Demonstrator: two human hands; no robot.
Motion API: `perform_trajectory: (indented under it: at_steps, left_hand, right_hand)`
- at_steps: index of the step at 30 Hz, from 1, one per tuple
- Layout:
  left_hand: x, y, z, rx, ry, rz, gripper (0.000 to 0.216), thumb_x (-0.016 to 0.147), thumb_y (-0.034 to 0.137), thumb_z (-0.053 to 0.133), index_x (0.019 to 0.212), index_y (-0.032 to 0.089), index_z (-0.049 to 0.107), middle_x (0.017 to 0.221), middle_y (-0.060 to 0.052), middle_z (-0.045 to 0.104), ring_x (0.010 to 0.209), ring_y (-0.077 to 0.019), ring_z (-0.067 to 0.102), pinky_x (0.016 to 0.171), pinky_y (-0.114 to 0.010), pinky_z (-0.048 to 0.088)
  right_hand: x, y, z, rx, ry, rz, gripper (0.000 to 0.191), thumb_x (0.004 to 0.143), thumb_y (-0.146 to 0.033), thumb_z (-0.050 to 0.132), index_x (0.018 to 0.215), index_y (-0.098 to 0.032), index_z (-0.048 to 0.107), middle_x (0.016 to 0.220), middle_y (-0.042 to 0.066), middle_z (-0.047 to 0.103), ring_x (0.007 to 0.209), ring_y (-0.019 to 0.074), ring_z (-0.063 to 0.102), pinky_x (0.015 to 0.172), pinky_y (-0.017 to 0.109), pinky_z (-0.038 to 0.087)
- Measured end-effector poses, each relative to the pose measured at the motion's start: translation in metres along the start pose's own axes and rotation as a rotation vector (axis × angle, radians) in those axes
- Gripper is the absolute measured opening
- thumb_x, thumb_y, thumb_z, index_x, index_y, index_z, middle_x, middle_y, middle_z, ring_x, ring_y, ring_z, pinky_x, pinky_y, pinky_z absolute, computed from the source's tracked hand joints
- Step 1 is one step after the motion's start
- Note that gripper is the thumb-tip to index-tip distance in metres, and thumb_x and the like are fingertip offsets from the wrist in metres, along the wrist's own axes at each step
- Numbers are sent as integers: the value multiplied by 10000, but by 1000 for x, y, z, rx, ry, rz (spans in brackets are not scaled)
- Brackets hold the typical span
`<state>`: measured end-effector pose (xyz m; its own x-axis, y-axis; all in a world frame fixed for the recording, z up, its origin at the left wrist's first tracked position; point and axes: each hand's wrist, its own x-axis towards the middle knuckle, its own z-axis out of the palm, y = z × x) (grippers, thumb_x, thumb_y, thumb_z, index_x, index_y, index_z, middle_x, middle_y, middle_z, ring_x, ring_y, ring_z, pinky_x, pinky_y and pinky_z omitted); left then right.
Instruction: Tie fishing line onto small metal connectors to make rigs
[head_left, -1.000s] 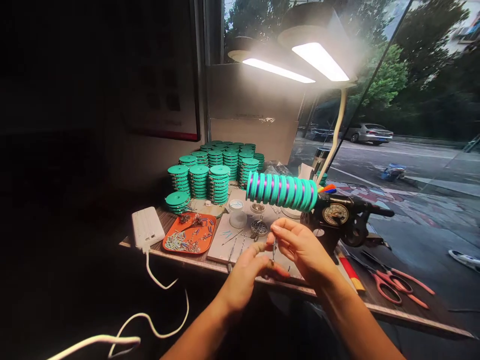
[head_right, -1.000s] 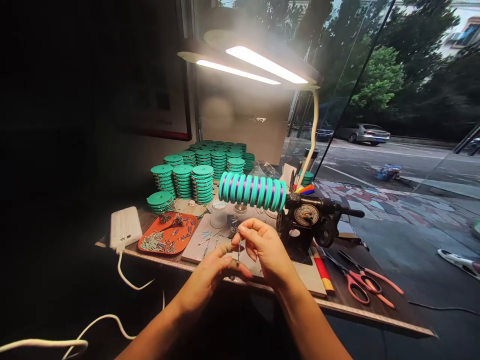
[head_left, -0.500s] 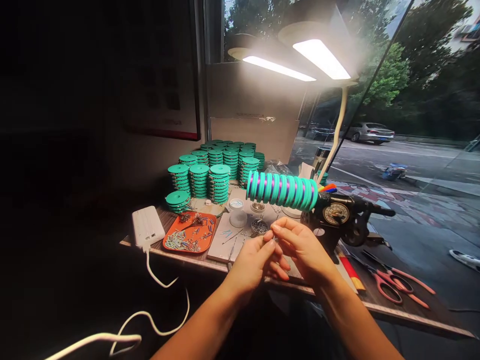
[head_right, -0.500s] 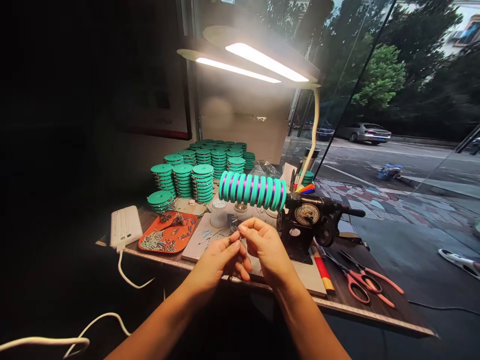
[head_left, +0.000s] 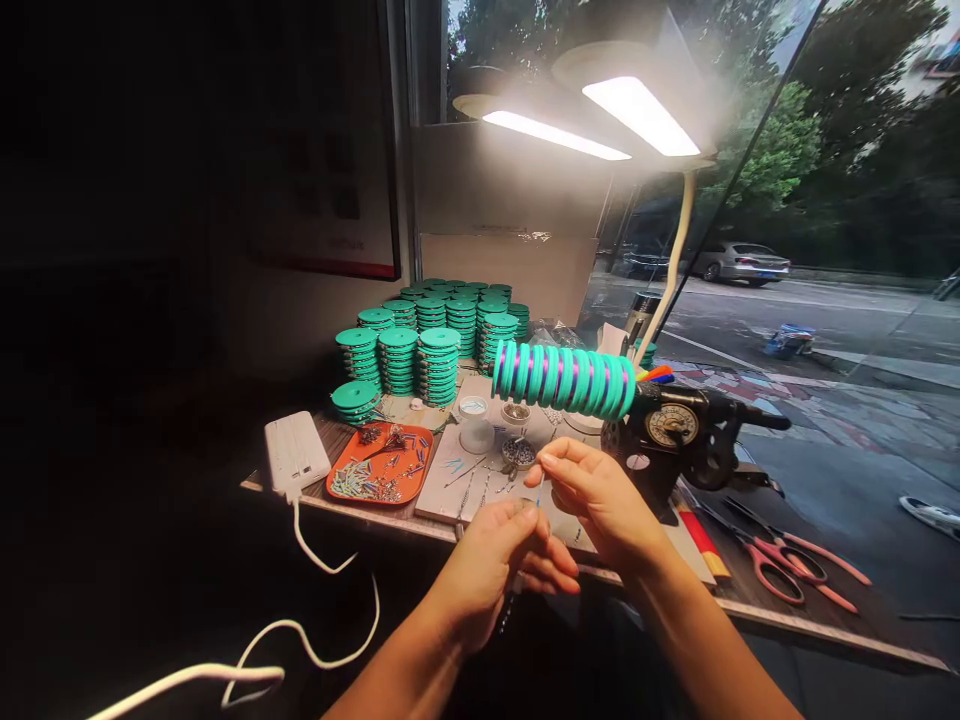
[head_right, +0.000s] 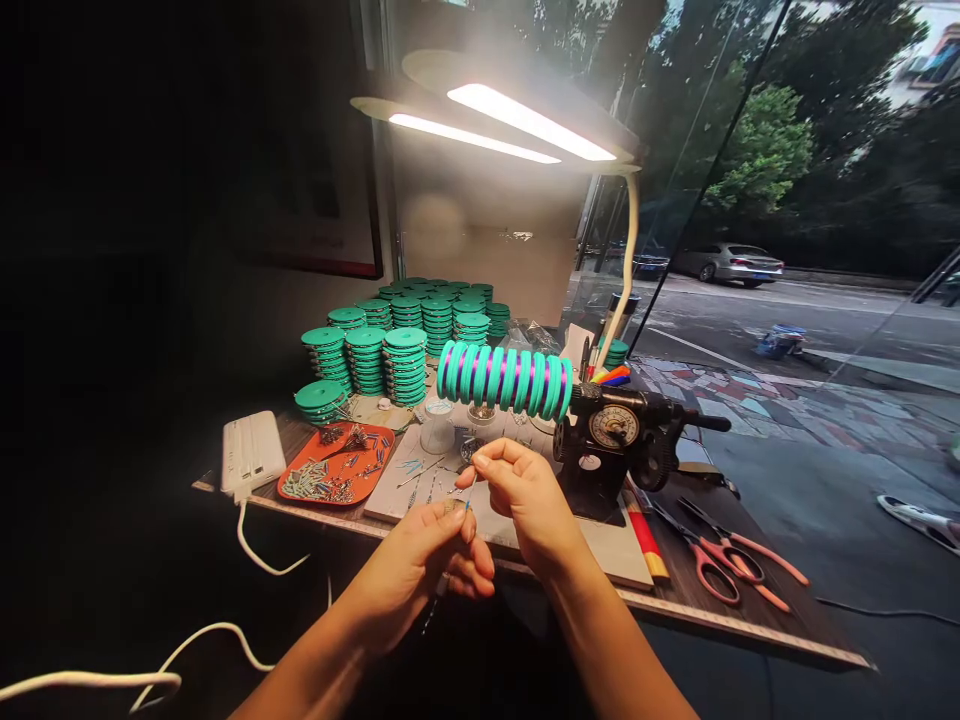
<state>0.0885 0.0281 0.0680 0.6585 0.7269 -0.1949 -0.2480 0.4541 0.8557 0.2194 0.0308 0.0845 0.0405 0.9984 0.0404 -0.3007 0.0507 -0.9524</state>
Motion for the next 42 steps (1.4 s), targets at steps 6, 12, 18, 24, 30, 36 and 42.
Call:
perform_trajectory:
  at_steps: [6,12,18,24,30,36,42]
  left_hand:
    - [-5,-5,0,-40,13,-40,274,784,368,497,642,133,506,599,-53,648,494,-116,616,497,-191,426]
    - [-8,-3,2,-43,53,-47,272,768,383,533,676,127,533,604,-46,642,494,-114,610,502,-195,421]
    - [-9,-3,1,-60,58,-51,281,752,396,555,673,128,526,607,-53,645,496,-120,607,500,-200,421]
    - [-11,-10,-4,-92,46,-40,232,812,361,486,827,131,514,702,-83,666,581,-147,631,564,-253,462]
    - [-15,-15,-7,-53,29,-63,224,802,355,511,757,136,501,723,-86,672,595,-145,638,566,-242,452]
    - [-14,-17,-8,-50,33,-70,226,771,359,544,744,142,488,709,-83,676,579,-148,635,576,-254,447]
    - [-5,-13,-13,81,89,49,169,752,313,567,803,161,516,819,-73,662,685,-161,615,654,-280,432]
  right_hand:
    - [1,0,0,-7,9,-2,226,687,-324,653,683,-152,506,602,-18,626,377,18,155,408,243,53]
    - [-1,-2,1,-17,20,-6,234,674,-340,659,669,-161,509,598,-20,621,378,27,156,410,244,53]
    - [0,-4,3,-18,28,-2,249,653,-355,674,653,-165,514,467,-68,503,381,36,123,411,246,46]
    - [0,-7,3,-15,34,0,254,648,-357,678,646,-168,508,376,-119,333,390,43,101,411,241,54]
    - [1,-7,2,-17,33,0,256,658,-357,670,635,-170,498,376,-126,276,396,45,99,414,240,60]
    - [0,-7,3,-35,37,-9,250,657,-358,671,622,-169,512,371,-122,271,397,47,99,409,234,68]
    - [4,-5,-2,-90,69,-65,212,642,-345,684,625,-169,566,544,-45,518,413,54,244,415,222,175]
